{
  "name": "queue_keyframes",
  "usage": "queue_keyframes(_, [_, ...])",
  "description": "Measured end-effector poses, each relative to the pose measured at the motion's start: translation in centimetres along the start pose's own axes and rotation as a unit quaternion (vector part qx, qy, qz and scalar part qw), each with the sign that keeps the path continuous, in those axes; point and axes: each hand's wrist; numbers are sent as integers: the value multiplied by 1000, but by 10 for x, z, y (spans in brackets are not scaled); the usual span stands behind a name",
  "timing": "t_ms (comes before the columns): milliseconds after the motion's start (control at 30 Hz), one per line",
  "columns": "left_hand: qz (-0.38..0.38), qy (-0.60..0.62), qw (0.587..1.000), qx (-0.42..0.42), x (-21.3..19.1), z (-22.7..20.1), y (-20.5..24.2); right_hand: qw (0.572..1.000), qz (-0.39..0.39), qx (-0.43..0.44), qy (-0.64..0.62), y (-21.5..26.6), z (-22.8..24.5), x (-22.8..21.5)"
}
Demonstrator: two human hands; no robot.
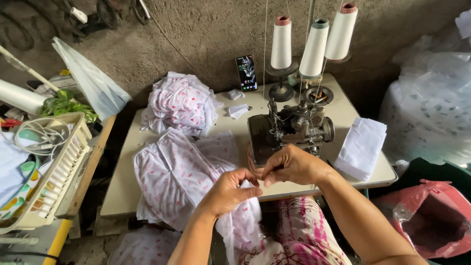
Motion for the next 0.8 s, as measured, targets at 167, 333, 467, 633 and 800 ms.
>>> queue_keyframes(167, [-38, -53, 998, -6, -4, -14, 4, 992, 65, -98, -33, 3, 1, 20])
queue_keyframes(333, [-56, -92, 994, -7, -10, -42, 10, 983, -64, -170, 8, 10, -9, 59])
queue_keyframes(467, [33, -315, 947, -56, -6, -71, 15, 961, -136, -237, 33, 20, -8, 45])
queue_keyframes(633, [-54, -430, 892, 129, -5, -86, 15, 947, -189, -243, 87, 37, 5, 29])
queue_keyframes(800, [-119, -483, 864, 77, -12, -104, 24, 936, -202, -288, 16, 45, -8, -9])
Point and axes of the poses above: each hand's wrist, its own y-axis away from the middle knuckle, its own x-axis out of the palm, z = x × y, and after that the axes turned 11 degrees about x, right-handed
